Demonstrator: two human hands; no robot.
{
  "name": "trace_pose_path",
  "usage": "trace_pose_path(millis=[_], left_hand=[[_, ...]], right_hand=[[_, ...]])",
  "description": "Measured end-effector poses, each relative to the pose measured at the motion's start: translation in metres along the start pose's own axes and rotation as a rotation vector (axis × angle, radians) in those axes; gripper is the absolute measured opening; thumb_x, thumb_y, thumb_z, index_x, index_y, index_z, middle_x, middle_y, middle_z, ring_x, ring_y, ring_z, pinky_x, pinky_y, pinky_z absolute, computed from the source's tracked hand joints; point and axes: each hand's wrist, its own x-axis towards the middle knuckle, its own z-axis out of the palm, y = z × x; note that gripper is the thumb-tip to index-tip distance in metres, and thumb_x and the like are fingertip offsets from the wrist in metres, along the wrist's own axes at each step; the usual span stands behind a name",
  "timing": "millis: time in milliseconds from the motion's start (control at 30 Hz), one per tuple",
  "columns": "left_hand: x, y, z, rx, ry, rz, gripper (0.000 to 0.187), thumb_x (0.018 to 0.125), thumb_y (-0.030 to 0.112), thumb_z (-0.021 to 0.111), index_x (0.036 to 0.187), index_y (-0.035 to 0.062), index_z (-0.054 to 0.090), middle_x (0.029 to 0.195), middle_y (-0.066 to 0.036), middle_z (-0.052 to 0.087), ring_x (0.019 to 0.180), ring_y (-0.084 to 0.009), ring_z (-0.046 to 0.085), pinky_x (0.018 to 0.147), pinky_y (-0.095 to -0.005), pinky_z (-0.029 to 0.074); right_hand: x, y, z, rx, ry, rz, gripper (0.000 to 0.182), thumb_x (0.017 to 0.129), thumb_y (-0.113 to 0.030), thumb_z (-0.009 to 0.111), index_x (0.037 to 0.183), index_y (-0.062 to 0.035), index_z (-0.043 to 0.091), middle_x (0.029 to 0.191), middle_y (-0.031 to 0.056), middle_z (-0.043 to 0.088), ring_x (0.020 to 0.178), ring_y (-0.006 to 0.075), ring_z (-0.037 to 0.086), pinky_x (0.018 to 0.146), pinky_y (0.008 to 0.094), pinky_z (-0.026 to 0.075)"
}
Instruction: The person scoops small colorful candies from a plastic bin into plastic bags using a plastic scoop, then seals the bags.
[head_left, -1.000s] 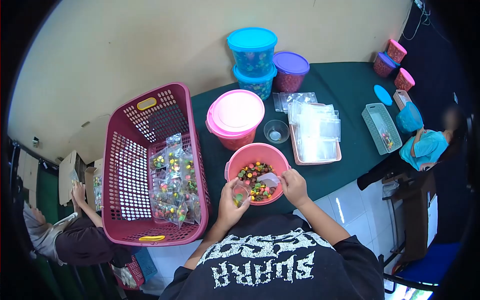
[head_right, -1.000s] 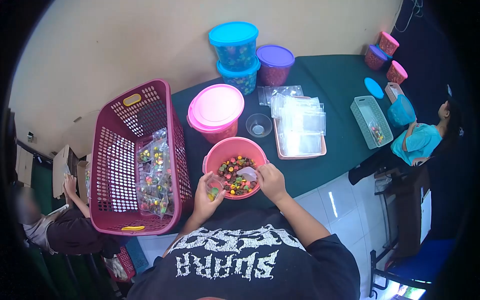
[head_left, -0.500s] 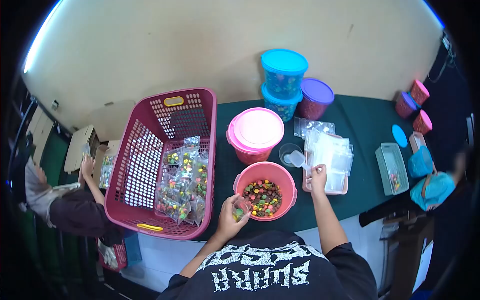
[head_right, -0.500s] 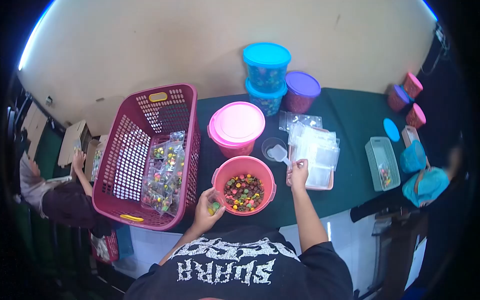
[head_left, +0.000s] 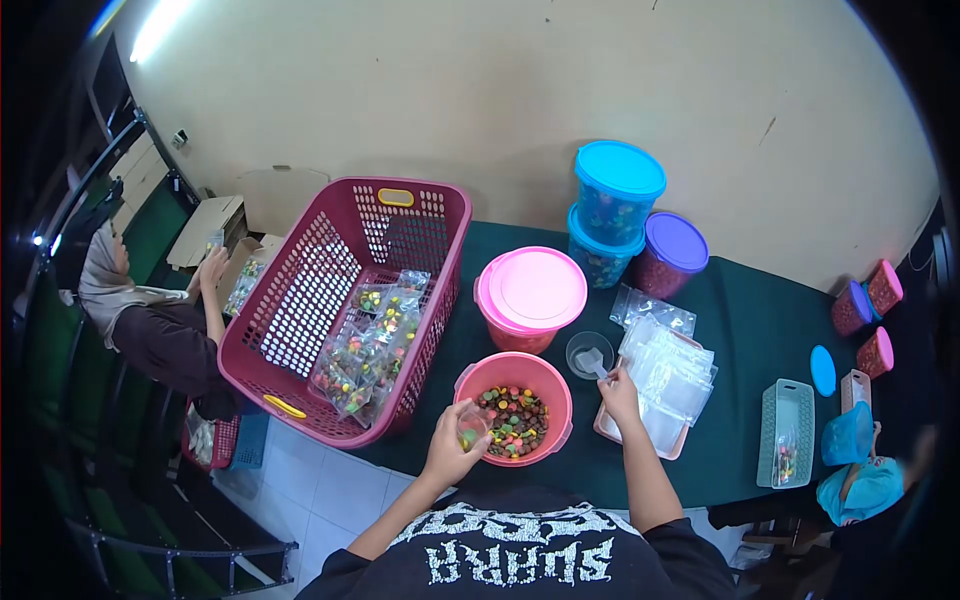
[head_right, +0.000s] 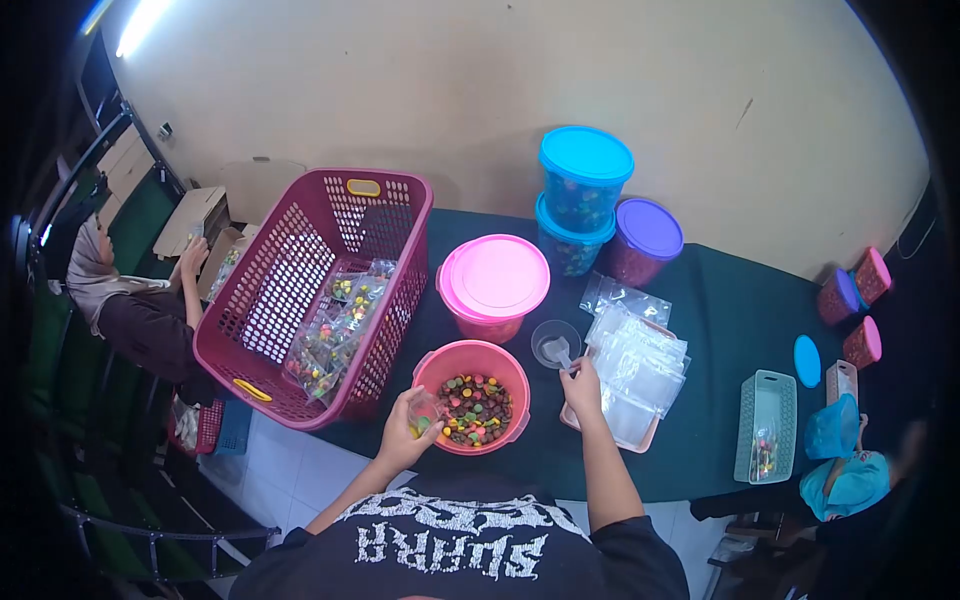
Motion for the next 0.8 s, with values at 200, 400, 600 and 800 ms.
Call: trace_pose_path(millis=[200,400,600,800], left_hand=[[-0.006,0.009,0.008,0.022,0.049,0.026,0.065,0.074,0.015,0.072,0.129,0.0009,0.04,0.115,-0.016,0.055,0.107,-0.0284,0.056,0.095,-0.0391,0.042],[-0.012,0.012,0.013,-0.038,0.045,0.022,0.066,0.076,0.017,0.071,0.131,0.0005,0.039,0.115,-0.016,0.055,0.111,-0.0283,0.055,0.097,-0.0383,0.041],[-0.013,0.014,0.01,-0.231,0.039,0.03,0.064,0.079,0.014,0.069,0.133,0.0019,0.036,0.118,-0.015,0.053,0.112,-0.0255,0.054,0.098,-0.0376,0.041],[-0.016,-0.004,-0.002,-0.401,0.03,-0.058,0.063,0.081,0.012,0.067,0.134,0.0028,0.034,0.119,-0.013,0.052,0.113,-0.0221,0.053,0.098,-0.0369,0.041]], right_hand=[[0.028,-0.014,0.005,0.126,0.206,-0.164,0.022,0.083,-0.021,0.067,0.087,-0.0017,0.058,0.086,0.0116,0.056,0.07,0.0261,0.056,0.069,0.0354,0.046],[0.089,-0.09,-0.008,0.778,-0.244,0.451,0.034,0.09,-0.04,0.06,0.101,-0.011,0.047,0.076,0.0012,0.051,0.056,0.0106,0.049,0.047,0.0242,0.037],[0.12,-0.083,0.027,0.733,-0.339,0.476,0.024,0.092,-0.034,0.055,0.092,-0.0107,0.047,0.068,0.001,0.049,0.047,0.008,0.043,0.037,0.0212,0.03],[0.077,-0.081,0.004,0.752,-0.117,0.266,0.01,0.093,-0.015,0.049,0.089,-0.0065,0.048,0.059,-0.0001,0.047,0.043,0.0065,0.04,0.034,0.0229,0.029]])
